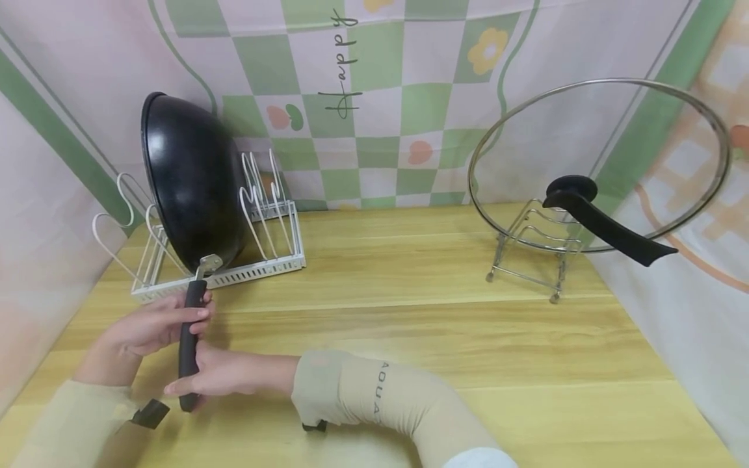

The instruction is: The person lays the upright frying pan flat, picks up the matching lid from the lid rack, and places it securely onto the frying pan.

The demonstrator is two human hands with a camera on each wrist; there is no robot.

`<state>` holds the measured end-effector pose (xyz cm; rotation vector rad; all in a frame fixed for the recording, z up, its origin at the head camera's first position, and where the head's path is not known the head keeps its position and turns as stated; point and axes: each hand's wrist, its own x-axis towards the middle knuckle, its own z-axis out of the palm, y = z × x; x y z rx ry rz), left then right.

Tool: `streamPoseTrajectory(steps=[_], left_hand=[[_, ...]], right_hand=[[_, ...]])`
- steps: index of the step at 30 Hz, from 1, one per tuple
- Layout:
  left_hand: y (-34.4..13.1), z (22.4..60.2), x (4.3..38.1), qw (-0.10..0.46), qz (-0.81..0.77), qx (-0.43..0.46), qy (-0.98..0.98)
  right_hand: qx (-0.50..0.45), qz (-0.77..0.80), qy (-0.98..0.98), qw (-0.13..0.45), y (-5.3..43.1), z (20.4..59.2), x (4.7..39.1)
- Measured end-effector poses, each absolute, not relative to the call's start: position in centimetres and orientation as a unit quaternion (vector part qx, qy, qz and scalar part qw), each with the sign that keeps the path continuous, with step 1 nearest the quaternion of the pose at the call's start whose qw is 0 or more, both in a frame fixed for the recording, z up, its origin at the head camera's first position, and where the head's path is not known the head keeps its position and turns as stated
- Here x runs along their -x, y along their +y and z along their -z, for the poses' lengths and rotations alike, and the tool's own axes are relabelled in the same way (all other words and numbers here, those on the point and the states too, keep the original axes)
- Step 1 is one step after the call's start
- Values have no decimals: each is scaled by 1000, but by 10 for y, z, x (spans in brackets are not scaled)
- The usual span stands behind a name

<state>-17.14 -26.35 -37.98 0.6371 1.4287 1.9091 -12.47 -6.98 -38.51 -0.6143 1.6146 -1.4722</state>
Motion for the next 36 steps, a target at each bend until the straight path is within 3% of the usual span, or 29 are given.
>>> streamPoseTrajectory(steps=[36], left_hand=[[-254,373,176,300,-720,-284,557]], right_hand=[[255,548,671,429,-49,370,135]])
